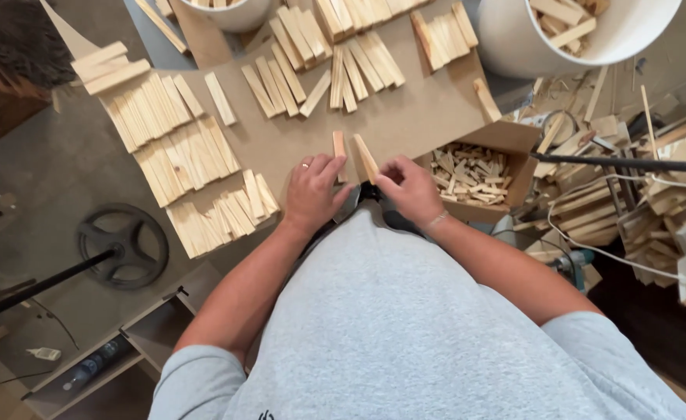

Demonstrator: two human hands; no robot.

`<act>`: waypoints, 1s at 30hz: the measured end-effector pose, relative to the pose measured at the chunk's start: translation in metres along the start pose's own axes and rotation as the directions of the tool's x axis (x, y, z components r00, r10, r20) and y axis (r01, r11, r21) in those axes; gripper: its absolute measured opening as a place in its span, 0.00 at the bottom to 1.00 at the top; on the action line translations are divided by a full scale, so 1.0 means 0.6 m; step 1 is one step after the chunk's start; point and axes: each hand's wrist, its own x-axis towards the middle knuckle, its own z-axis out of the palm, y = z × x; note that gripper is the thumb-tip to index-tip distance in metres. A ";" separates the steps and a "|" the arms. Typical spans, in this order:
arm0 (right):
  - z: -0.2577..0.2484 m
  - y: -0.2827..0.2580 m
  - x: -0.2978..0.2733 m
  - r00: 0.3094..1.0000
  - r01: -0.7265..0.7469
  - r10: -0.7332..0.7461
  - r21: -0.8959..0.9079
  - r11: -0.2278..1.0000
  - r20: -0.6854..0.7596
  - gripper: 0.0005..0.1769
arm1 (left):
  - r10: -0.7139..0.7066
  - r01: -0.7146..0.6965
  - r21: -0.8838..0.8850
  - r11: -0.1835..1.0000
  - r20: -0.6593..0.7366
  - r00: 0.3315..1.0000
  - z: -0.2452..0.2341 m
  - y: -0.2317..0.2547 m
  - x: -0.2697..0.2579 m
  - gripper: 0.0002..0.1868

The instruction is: Sort and arrange small wooden slats into organized rows on a workbench

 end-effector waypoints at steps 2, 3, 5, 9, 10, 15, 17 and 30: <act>0.022 -0.045 -0.009 1.000 0.010 -0.012 -0.089 0.996 -0.022 0.16 | 0.017 -0.017 -0.014 1.000 -0.020 1.000 -0.002 0.001 -0.003 0.31; 0.033 -0.068 -0.011 0.999 0.031 -0.037 -0.172 0.985 -0.037 0.17 | 0.030 -0.031 -0.016 0.999 -0.044 0.999 -0.004 0.002 -0.003 0.31; 0.042 -0.060 -0.003 0.996 0.051 -0.057 -0.094 0.994 -0.066 0.13 | 0.033 -0.034 -0.013 0.999 -0.070 0.997 0.007 -0.003 -0.008 0.30; 0.044 -0.044 0.012 0.999 0.036 -0.029 0.237 0.971 -0.031 0.09 | 0.070 -0.072 -0.009 0.997 -0.137 0.988 0.021 -0.016 -0.013 0.28; 0.044 -0.045 0.009 0.999 0.033 -0.025 0.232 0.972 -0.034 0.09 | 0.070 -0.073 -0.017 0.997 -0.138 0.988 0.019 -0.015 -0.014 0.28; 0.047 -0.053 0.014 0.999 0.027 -0.032 0.277 0.960 0.016 0.15 | 0.072 -0.078 -0.038 0.996 -0.133 0.988 0.010 -0.010 -0.017 0.29; 0.049 -0.066 0.006 0.999 0.036 -0.036 0.254 0.967 -0.004 0.15 | 0.071 -0.077 -0.035 0.996 -0.148 0.986 0.020 -0.012 -0.019 0.28; 0.031 -0.097 0.013 0.999 0.014 -0.009 -0.154 0.988 0.037 0.17 | 0.127 -0.136 -0.045 0.990 -0.155 0.980 0.024 -0.021 -0.008 0.25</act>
